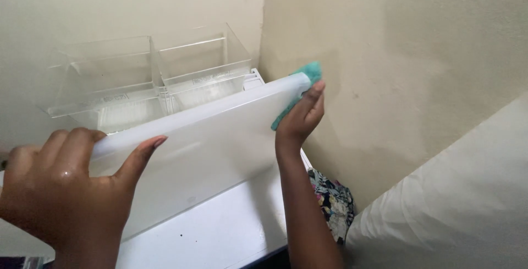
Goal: Wiping down a white plastic tray using a green sponge.
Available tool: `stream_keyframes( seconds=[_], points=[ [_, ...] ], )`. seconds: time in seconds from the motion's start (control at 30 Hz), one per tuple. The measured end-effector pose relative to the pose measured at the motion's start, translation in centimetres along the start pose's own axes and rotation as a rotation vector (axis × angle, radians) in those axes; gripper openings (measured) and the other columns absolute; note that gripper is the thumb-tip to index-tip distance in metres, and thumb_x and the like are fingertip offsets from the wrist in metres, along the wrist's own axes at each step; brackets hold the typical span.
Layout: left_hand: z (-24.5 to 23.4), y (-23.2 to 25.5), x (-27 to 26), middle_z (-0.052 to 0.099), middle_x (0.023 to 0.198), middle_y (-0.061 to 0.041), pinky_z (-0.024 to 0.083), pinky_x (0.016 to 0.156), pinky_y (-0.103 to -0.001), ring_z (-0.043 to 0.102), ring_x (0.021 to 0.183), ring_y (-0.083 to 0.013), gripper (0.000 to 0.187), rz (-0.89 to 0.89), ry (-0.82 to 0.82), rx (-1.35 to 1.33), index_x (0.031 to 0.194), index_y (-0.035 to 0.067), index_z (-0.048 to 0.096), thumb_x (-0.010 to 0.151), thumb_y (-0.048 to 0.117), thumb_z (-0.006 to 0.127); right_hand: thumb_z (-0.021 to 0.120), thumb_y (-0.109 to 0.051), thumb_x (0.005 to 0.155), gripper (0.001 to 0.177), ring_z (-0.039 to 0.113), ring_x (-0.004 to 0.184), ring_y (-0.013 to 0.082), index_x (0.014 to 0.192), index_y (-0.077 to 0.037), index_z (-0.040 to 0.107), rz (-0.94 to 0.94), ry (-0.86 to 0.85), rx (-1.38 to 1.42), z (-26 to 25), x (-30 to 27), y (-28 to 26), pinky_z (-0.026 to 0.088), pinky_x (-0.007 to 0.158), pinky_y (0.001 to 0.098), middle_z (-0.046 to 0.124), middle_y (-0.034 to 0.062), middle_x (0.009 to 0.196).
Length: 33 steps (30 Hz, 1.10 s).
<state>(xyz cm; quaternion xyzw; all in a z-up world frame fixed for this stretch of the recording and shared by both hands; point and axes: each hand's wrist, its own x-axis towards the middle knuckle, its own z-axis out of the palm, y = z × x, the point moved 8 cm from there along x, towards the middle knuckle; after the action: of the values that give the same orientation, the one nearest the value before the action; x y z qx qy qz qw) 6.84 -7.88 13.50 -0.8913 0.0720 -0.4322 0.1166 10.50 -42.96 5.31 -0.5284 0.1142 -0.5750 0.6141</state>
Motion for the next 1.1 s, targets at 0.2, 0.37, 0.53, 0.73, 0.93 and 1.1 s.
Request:
stream_keyframes(
  seconds=[0.2,0.37,0.53,0.73,0.93,1.1],
  points=[
    [0.3,0.0,-0.5,0.068,0.079,0.0,0.04,0.086,-0.034,0.056,0.075,-0.0154,0.067,0.005,0.04,0.02,0.092,0.014,0.074,0.086,0.081,0.071,0.034,-0.054,0.108,0.067,0.063,0.093,0.0219,0.118,0.005,0.065,0.269,-0.033,-0.186,-5.9,-6.4,12.3,0.05,0.087,0.0352,0.069,0.014,0.101],
    [-0.4,0.2,-0.3,0.07,0.08,-0.001,0.041,0.087,-0.034,0.057,0.073,-0.0145,0.067,0.013,0.037,0.036,0.093,0.014,0.075,0.089,0.081,0.071,0.035,-0.055,0.109,0.07,0.064,0.086,0.0223,0.113,0.006,0.07,0.447,-0.047,-0.323,-8.8,-8.0,17.4,0.051,0.083,0.0363,0.072,0.0182,0.097],
    [-2.9,-0.7,2.2,0.073,0.078,-0.002,0.045,0.078,-0.035,0.062,0.064,-0.0147,0.061,0.018,-0.038,-0.011,0.091,0.013,0.078,0.088,0.074,0.071,0.044,-0.054,0.103,0.061,0.068,0.093,0.0232,0.127,-0.001,0.062,0.782,0.266,0.069,-12.2,-7.0,22.4,0.054,0.085,0.0395,0.068,0.0144,0.114],
    [0.7,-2.6,3.3,0.072,0.066,-0.005,0.049,0.051,-0.034,0.064,0.046,-0.0186,0.058,-0.021,-0.488,-0.252,0.101,0.017,0.08,0.085,0.07,0.062,0.032,-0.059,0.098,0.065,0.066,0.114,0.0281,0.131,-0.01,0.059,0.891,0.216,0.478,-9.8,-5.3,17.1,0.054,0.095,0.0451,0.067,0.0138,0.125],
    [1.2,-2.0,3.4,0.073,0.063,-0.008,0.053,0.056,-0.038,0.067,0.05,-0.0216,0.058,-0.061,-0.654,-0.369,0.103,0.018,0.08,0.089,0.07,0.058,0.067,-0.027,0.094,0.039,0.065,0.114,0.0261,0.128,-0.01,0.06,1.021,0.151,0.347,-8.3,-6.7,15.0,0.054,0.099,0.0477,0.065,0.0062,0.122],
    [1.1,-1.7,3.4,0.074,0.063,-0.01,0.057,0.063,-0.042,0.069,0.051,-0.0231,0.058,-0.024,-0.745,-0.583,0.101,0.013,0.08,0.088,0.065,0.058,0.072,-0.004,0.087,0.029,0.071,0.097,0.0226,0.115,-0.004,0.064,0.589,0.136,0.262,-6.1,-6.6,6.9,0.061,0.088,0.0409,0.07,0.0076,0.108]
  ],
)
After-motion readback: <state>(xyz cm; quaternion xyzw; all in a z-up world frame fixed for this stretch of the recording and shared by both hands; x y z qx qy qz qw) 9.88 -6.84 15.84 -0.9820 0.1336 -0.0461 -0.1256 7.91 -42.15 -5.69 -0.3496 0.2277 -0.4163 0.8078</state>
